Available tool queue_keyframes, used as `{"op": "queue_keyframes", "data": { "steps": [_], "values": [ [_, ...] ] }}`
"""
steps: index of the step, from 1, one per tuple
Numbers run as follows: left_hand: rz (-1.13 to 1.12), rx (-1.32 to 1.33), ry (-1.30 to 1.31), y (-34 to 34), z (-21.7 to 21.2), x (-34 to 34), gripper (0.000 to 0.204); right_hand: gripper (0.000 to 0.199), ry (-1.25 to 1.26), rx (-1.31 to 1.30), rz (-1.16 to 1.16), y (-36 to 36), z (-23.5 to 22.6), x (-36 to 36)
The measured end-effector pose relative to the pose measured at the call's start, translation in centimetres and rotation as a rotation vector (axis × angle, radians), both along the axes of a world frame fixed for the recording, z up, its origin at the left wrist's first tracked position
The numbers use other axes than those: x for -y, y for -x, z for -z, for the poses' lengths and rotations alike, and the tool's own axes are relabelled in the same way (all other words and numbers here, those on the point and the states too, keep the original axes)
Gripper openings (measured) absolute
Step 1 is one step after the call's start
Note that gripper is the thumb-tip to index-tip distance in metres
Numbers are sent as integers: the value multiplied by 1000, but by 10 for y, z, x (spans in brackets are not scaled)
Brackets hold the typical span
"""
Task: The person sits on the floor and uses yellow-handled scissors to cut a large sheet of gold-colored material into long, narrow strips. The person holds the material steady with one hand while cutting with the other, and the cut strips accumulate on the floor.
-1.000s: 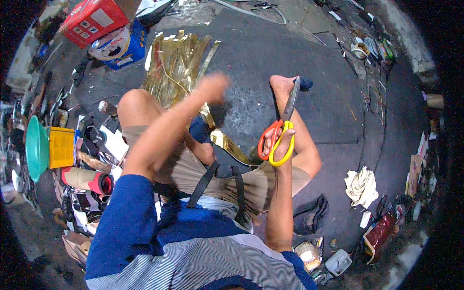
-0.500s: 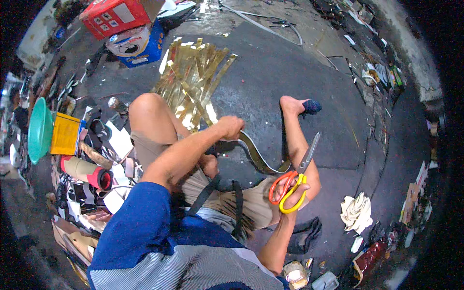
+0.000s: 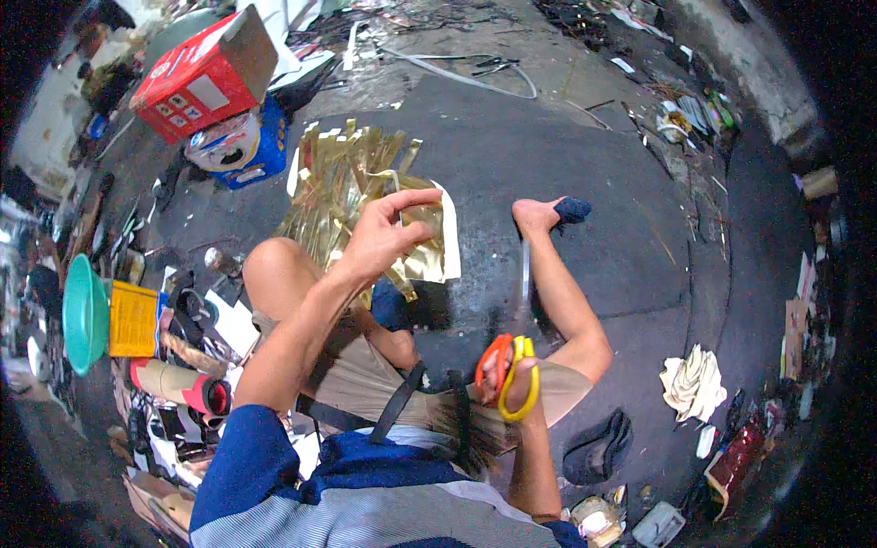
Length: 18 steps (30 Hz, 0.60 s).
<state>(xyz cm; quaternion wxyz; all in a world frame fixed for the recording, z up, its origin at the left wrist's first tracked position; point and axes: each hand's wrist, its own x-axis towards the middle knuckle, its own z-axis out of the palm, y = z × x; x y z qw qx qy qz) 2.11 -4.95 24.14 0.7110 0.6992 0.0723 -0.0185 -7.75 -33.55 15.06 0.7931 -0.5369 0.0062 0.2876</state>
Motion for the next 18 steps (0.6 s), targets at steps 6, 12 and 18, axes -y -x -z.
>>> {"op": "queue_keyframes", "data": {
  "steps": [6, 12, 18],
  "values": [
    [66, 71, 193, 5, 2, -8, 74, 55, 256, 153, -261, 40, -5, -11],
    [193, 153, 68, 8, -20, -13, 77, 47, 268, 54, -398, 45, -15, -31],
    [303, 149, 14, 22, -37, -11, 77, 97, 354, 324, -381, 19, -56, -56]
  ]
}}
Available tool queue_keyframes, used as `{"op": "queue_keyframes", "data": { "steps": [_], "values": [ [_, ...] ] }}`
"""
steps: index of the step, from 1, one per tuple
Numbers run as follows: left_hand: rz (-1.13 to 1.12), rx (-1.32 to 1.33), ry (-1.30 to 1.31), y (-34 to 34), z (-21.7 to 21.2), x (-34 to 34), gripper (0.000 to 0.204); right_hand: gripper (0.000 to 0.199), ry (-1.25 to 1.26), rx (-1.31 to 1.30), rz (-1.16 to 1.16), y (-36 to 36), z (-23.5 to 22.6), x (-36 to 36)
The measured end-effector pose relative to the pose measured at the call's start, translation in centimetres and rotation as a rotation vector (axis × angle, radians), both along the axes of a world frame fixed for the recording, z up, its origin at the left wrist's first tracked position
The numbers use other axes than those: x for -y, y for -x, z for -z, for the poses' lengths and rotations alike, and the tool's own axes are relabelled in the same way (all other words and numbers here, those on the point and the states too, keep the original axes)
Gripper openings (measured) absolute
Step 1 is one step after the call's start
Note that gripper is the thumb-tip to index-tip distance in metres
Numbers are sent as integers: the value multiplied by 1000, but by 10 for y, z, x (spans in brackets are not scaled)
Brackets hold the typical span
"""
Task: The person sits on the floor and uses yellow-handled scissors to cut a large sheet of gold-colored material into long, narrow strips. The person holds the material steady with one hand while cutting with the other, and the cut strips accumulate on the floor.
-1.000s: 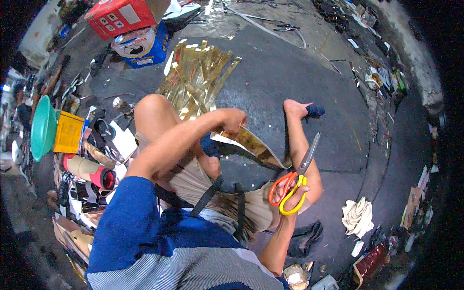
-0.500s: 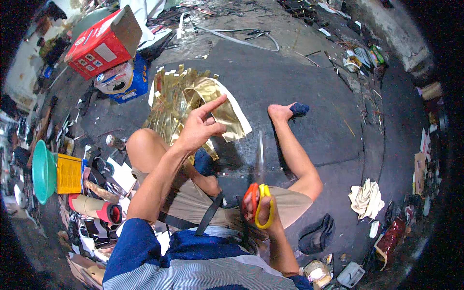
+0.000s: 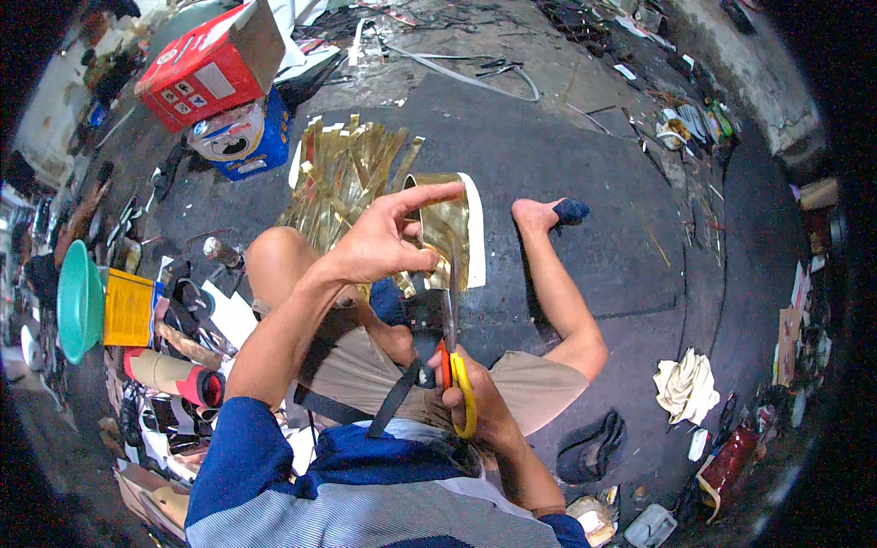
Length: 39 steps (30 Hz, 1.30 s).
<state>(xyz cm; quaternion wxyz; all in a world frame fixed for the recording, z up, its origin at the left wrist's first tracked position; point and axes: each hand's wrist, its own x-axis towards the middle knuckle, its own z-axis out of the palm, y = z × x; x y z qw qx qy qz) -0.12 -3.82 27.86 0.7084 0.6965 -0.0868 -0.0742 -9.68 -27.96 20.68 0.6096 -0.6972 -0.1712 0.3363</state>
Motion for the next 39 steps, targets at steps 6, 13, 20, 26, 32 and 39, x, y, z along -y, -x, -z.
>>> {"op": "queue_keyframes", "data": {
  "steps": [6, 13, 20, 26, 32, 39],
  "values": [
    [-20, 49, -31, 4, -9, 4, 76, 100, 30, -33, 9, -5, -13, -5],
    [-49, -27, -22, 8, -15, 7, 78, 100, 8, 36, 15, -4, -14, -4],
    [-42, 78, -13, 4, 2, 6, 79, 98, 5, -49, 22, -2, -18, -4],
    [-49, 40, 9, 4, 6, 6, 78, 89, 31, -34, 75, 5, -11, -2],
    [-91, 72, -69, 3, 6, 1, 78, 47, 18, 130, 51, 7, 1, 2],
    [-177, 143, -44, 3, 7, -7, 78, 75, 28, 149, 34, 9, 1, -2]
  ]
}}
